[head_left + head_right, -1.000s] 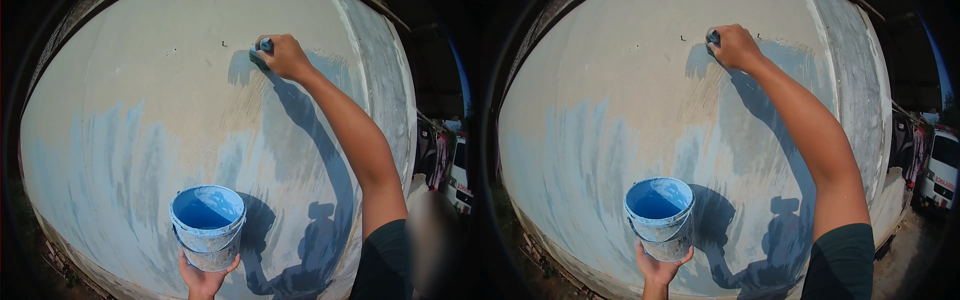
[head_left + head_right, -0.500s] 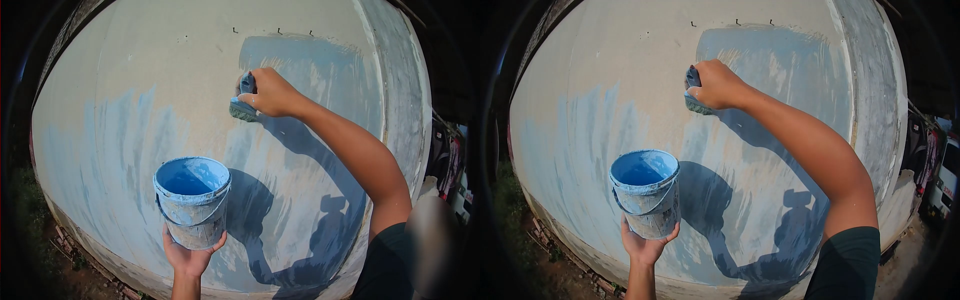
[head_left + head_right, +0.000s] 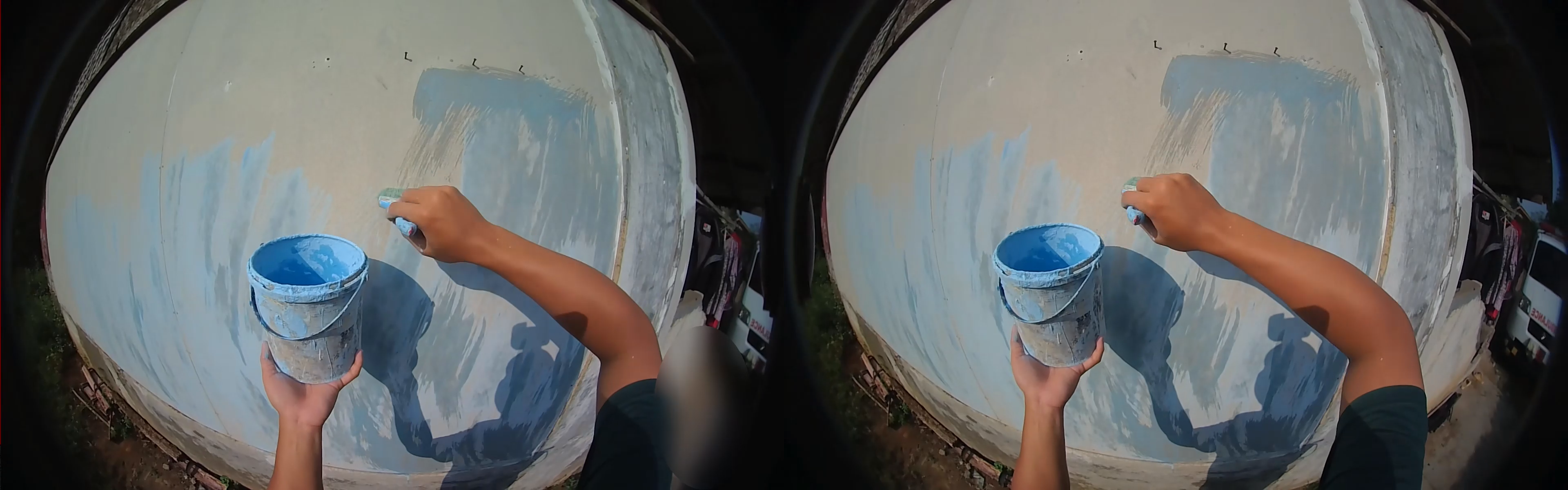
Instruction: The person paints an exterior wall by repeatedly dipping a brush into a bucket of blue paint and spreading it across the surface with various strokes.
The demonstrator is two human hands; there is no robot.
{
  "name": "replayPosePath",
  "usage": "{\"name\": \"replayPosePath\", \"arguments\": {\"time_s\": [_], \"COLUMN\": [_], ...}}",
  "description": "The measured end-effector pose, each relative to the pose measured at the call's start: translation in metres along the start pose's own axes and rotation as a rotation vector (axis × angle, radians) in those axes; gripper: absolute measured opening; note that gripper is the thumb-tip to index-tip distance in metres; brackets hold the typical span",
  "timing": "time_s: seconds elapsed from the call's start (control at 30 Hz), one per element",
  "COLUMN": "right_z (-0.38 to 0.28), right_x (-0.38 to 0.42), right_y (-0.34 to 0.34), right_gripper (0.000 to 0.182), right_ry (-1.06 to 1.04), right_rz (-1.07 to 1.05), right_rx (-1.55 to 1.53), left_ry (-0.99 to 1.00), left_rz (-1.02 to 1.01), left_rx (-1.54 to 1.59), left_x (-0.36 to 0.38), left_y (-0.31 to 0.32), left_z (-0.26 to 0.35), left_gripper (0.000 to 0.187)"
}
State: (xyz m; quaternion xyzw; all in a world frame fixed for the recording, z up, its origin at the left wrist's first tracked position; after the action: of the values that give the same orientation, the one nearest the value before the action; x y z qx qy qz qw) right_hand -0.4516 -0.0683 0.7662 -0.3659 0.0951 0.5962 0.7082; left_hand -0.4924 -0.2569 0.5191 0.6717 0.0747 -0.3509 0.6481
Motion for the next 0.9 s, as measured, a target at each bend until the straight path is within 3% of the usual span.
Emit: {"name": "replayPosePath", "arguments": {"time_s": [0.07, 0.17, 0.4, 0.43, 0.5, 0.57, 0.67, 0.7, 0.77, 0.8, 0.9], "right_z": [0.006, 0.066, 0.203, 0.199, 0.16, 0.095, 0.012, 0.0, -0.01, -0.005, 0.075], "right_x": [-0.007, -0.024, -0.059, -0.055, -0.043, -0.016, 0.004, 0.004, 0.006, 0.003, -0.005], "right_y": [0.002, -0.012, -0.092, -0.081, -0.034, 0.019, 0.047, 0.052, 0.071, 0.069, 0.045], "right_gripper": [0.01, 0.014, 0.015, 0.015, 0.017, 0.02, 0.023, 0.023, 0.022, 0.022, 0.013], "right_ry": [0.23, 0.409, 0.479, 0.483, 0.287, 0.068, 0.024, 0.031, 0.167, 0.174, 0.527], "right_rz": [-0.176, -0.096, 0.283, 0.278, 0.114, 0.078, -0.096, -0.112, -0.277, -0.279, -0.213], "right_rx": [-0.578, -0.592, 0.097, 0.09, 0.172, 0.211, -0.131, -0.15, -0.664, -0.674, -0.745], "left_ry": [-0.013, -0.025, -0.045, -0.046, -0.053, -0.059, -0.068, -0.073, -0.089, -0.104, -0.117], "left_rz": [0.0, 0.023, 0.001, 0.01, -0.004, 0.003, 0.041, 0.064, 0.078, 0.063, 0.047], "left_rx": [0.0, 0.009, 0.024, 0.022, 0.061, 0.069, 0.061, 0.041, 0.048, 0.05, -0.02], "left_x": [-0.001, 0.002, 0.0, 0.001, 0.0, -0.002, -0.003, -0.007, -0.011, -0.012, -0.012], "left_y": [-0.001, -0.003, -0.009, -0.009, -0.007, -0.011, -0.011, -0.009, -0.005, -0.004, -0.007], "left_z": [0.004, 0.004, 0.005, 0.005, 0.004, 0.005, 0.013, 0.018, 0.024, 0.025, 0.029], "left_gripper": [0.075, 0.076, 0.081, 0.081, 0.082, 0.083, 0.084, 0.084, 0.085, 0.085, 0.084]}}
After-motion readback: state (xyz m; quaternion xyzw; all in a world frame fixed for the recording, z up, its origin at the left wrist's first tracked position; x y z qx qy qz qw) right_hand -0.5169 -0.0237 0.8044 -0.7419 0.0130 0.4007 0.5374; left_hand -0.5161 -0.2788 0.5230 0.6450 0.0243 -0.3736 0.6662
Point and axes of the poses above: each hand's wrist, its own x-axis away from the middle knuckle, its own y-axis out of the palm, z = x × y, the point moved 7 cm from there along -x, towards the middle knuckle, and after that the axes turned 9 degrees about -z, right-handed, at the moved point
